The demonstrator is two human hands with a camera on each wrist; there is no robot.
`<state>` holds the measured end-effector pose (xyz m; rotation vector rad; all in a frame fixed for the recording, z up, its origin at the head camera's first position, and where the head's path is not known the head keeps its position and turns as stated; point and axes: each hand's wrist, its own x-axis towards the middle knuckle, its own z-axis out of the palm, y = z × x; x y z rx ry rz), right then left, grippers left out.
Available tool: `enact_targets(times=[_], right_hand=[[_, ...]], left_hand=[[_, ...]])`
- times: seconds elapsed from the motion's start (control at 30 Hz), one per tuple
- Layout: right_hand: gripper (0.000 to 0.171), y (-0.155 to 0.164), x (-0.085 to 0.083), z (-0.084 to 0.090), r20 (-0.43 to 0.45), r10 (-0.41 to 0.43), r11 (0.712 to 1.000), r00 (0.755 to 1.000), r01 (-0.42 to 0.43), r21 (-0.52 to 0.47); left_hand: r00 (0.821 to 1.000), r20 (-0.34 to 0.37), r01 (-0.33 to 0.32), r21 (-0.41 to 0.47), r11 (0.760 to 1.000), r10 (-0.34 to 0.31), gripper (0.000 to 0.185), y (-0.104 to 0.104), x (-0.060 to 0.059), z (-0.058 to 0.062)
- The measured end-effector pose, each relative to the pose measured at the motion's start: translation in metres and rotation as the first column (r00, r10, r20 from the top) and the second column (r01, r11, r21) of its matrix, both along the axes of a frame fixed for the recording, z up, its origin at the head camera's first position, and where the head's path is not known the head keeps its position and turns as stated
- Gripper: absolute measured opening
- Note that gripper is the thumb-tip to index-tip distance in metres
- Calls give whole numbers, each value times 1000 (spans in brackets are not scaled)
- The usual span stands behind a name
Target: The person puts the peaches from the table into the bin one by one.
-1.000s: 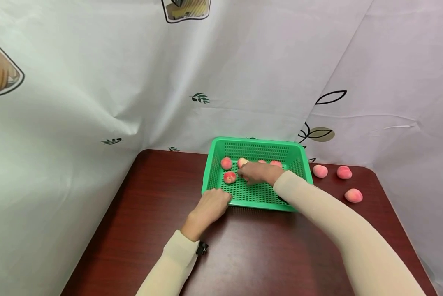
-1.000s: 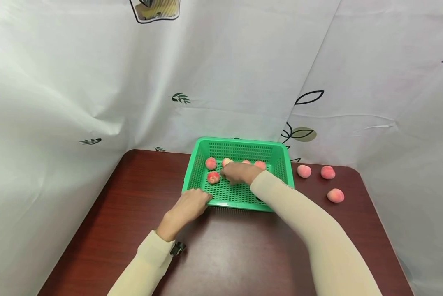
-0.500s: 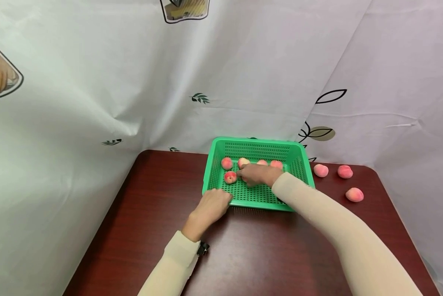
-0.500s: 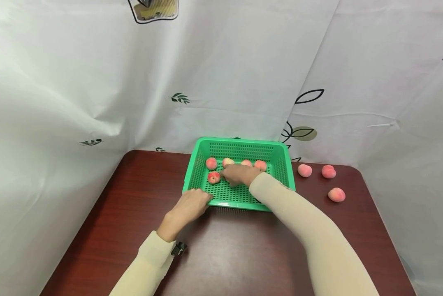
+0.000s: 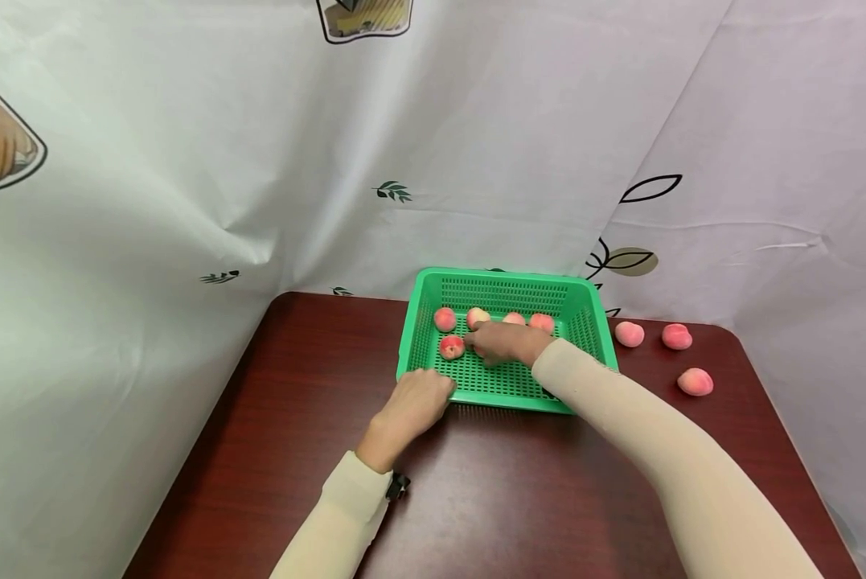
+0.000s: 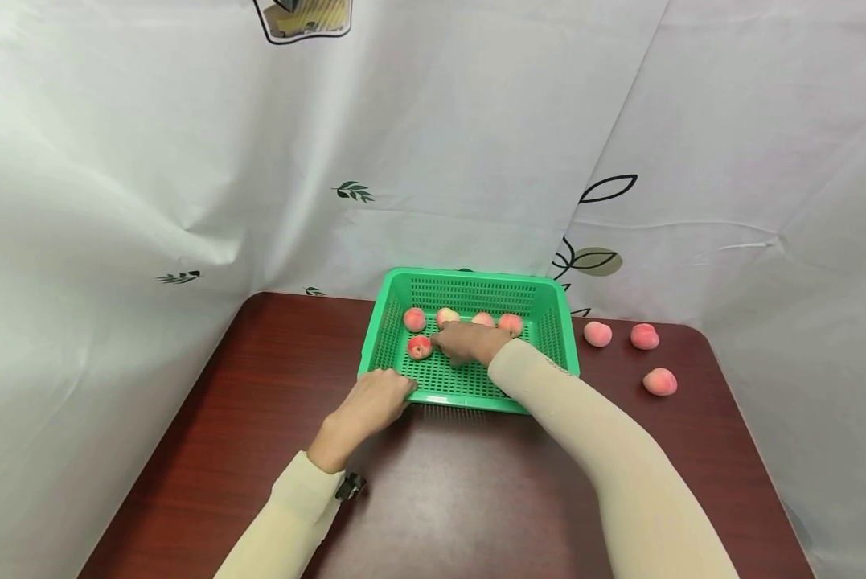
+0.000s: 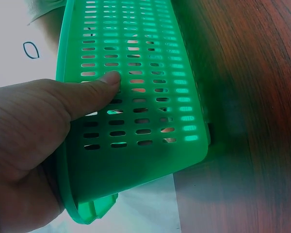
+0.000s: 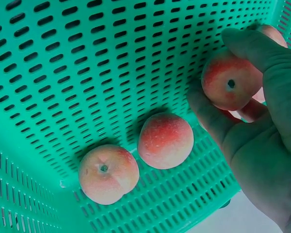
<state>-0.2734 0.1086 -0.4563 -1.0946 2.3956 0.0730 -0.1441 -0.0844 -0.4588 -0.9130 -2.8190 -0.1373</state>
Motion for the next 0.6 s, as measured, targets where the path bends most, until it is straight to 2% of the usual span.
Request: enact_targets(times=[0.27, 0.5, 0.6], right_hand=[[28, -1, 3, 1, 22, -42, 999, 999, 41, 16], [24, -2, 4, 2, 38, -64, 998, 997, 64, 11], [31, -2, 4, 1, 37, -68, 998, 997, 67, 19]], left_hand=[[1000, -18, -1, 9, 1000, 1, 39, 0, 0, -1], [1000, 2, -6, -2, 1000, 6, 41, 0, 0, -1], [1000, 0, -4, 1, 1000, 4, 41, 0, 0, 0]])
